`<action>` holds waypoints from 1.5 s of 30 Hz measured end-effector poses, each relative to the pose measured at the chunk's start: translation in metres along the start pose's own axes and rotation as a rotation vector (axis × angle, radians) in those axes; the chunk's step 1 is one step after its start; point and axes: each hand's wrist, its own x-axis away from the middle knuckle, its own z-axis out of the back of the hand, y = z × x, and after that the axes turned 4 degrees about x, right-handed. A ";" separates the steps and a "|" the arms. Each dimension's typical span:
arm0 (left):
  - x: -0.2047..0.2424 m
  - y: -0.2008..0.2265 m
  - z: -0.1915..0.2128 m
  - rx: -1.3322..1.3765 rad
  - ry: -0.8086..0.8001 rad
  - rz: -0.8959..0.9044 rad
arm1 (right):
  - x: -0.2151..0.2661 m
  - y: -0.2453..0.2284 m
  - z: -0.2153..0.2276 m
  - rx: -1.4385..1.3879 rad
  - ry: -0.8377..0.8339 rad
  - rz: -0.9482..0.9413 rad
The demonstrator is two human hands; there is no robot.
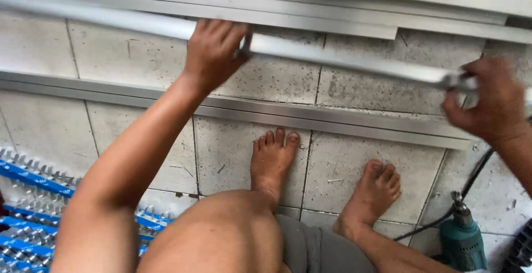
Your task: The person arranges several long silver metal strips on a tiled floor and then uses a handheld power drill to create a series of holes along the length of the strips.
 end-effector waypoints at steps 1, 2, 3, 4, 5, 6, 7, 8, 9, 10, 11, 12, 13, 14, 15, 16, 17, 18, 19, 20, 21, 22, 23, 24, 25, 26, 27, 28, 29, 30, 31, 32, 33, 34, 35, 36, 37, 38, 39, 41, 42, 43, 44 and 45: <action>0.015 0.009 -0.001 0.001 0.003 -0.004 | 0.005 -0.010 0.001 0.003 0.002 -0.002; 0.029 0.019 0.000 0.083 -0.075 0.011 | 0.009 -0.020 0.002 -0.072 -0.121 -0.032; 0.043 0.025 0.001 0.160 -0.151 0.023 | 0.010 -0.030 0.002 -0.150 -0.241 -0.059; 0.053 0.030 -0.001 0.156 -0.147 0.018 | 0.007 -0.034 0.001 -0.147 -0.234 -0.059; 0.063 0.036 -0.003 0.224 -0.204 0.099 | 0.007 -0.040 0.000 -0.182 -0.218 -0.020; 0.074 0.042 -0.005 0.292 -0.262 0.180 | 0.006 -0.046 0.000 -0.216 -0.202 0.020; 0.080 0.049 -0.001 0.288 -0.257 0.182 | 0.009 -0.046 -0.001 -0.214 -0.199 0.025; 0.087 0.056 0.003 0.261 -0.381 0.224 | 0.011 -0.047 -0.001 -0.144 -0.256 0.032; 0.092 0.062 0.006 0.235 -0.504 0.261 | 0.014 -0.047 -0.002 -0.071 -0.312 0.034; 0.094 0.064 0.010 0.232 -0.498 0.258 | 0.010 -0.047 -0.002 -0.066 -0.307 0.033; 0.099 0.068 0.016 0.253 -0.509 0.217 | 0.009 -0.049 -0.002 -0.172 -0.292 0.029; 0.105 0.072 0.021 0.274 -0.521 0.176 | 0.008 -0.051 -0.003 -0.279 -0.276 0.024; 0.110 0.073 0.019 0.277 -0.528 0.182 | 0.006 -0.049 -0.003 -0.286 -0.282 0.025; 0.115 0.074 0.017 0.258 -0.498 0.169 | 0.004 -0.047 -0.003 -0.271 -0.328 0.047; 0.119 0.072 0.014 0.237 -0.471 0.148 | 0.004 -0.047 -0.005 -0.257 -0.371 0.061; 0.115 0.067 0.015 0.240 -0.481 0.146 | 0.000 -0.040 -0.012 -0.265 -0.373 0.055; 0.114 0.067 0.016 0.247 -0.486 0.138 | 0.006 -0.038 -0.017 -0.174 -0.459 0.005; 0.113 0.067 0.017 0.254 -0.490 0.130 | 0.011 -0.035 -0.021 -0.083 -0.544 -0.044; 0.116 0.072 0.021 0.266 -0.502 0.123 | 0.009 -0.040 -0.018 -0.090 -0.555 -0.057; 0.119 0.076 0.026 0.258 -0.466 0.142 | 0.007 -0.044 -0.013 -0.124 -0.538 -0.039; 0.116 0.076 0.028 0.236 -0.412 0.165 | -0.006 -0.040 -0.010 -0.145 -0.505 -0.009; 0.124 0.073 0.027 0.235 -0.405 0.161 | -0.008 -0.037 -0.009 -0.139 -0.500 -0.010; 0.135 0.072 0.027 0.202 -0.453 0.182 | -0.006 -0.037 -0.007 -0.129 -0.526 -0.082; 0.146 0.071 0.027 0.170 -0.502 0.202 | -0.004 -0.036 -0.005 -0.118 -0.550 -0.155; 0.149 0.074 0.030 0.174 -0.506 0.200 | 0.006 -0.033 -0.001 -0.121 -0.554 -0.160; 0.152 0.076 0.033 0.128 -0.469 0.237 | 0.016 -0.030 0.003 -0.129 -0.450 -0.199; 0.154 0.077 0.037 0.079 -0.430 0.273 | 0.025 -0.027 0.007 -0.136 -0.343 -0.236; 0.158 0.079 0.040 0.081 -0.433 0.271 | 0.035 -0.034 0.013 -0.138 -0.345 -0.240; 0.161 0.080 0.040 0.093 -0.417 0.314 | 0.045 -0.039 0.021 -0.169 -0.208 -0.244; 0.163 0.082 0.041 0.105 -0.401 0.358 | 0.055 -0.045 0.028 -0.199 -0.070 -0.248; 0.167 0.083 0.036 0.112 -0.399 0.356 | 0.070 -0.059 0.028 -0.194 -0.074 -0.250; 0.171 0.084 0.030 0.092 -0.478 0.375 | 0.085 -0.074 0.028 -0.257 -0.086 -0.381; 0.176 0.085 0.027 0.067 -0.558 0.399 | 0.098 -0.088 0.026 -0.328 -0.099 -0.506; 0.174 0.088 0.024 0.068 -0.558 0.404 | 0.098 -0.101 0.026 -0.328 -0.102 -0.503; 0.173 0.093 0.020 0.055 -0.555 0.421 | 0.098 -0.112 0.025 -0.389 -0.074 -0.506; 0.171 0.097 0.017 0.043 -0.552 0.439 | 0.098 -0.123 0.024 -0.451 -0.047 -0.510; 0.169 0.101 0.012 0.039 -0.549 0.442 | 0.095 -0.124 0.023 -0.451 -0.043 -0.504; 0.167 0.105 0.008 0.001 -0.627 0.463 | 0.091 -0.124 0.021 -0.452 -0.025 -0.490; 0.164 0.107 0.004 -0.041 -0.705 0.484 | 0.086 -0.125 0.019 -0.453 -0.002 -0.474; 0.159 0.112 -0.008 -0.023 -0.625 0.440 | 0.082 -0.120 0.022 -0.460 0.007 -0.458; 0.157 0.114 -0.013 0.002 -0.551 0.392 | 0.080 -0.119 0.023 -0.465 0.009 -0.449; 0.155 0.110 -0.014 -0.004 -0.547 0.391 | 0.076 -0.115 0.022 -0.466 0.016 -0.445; 0.152 0.107 -0.015 -0.032 -0.487 0.358 | 0.072 -0.111 0.020 -0.449 0.042 -0.419; 0.152 0.109 -0.017 -0.056 -0.428 0.336 | 0.069 -0.104 0.020 -0.433 0.058 -0.386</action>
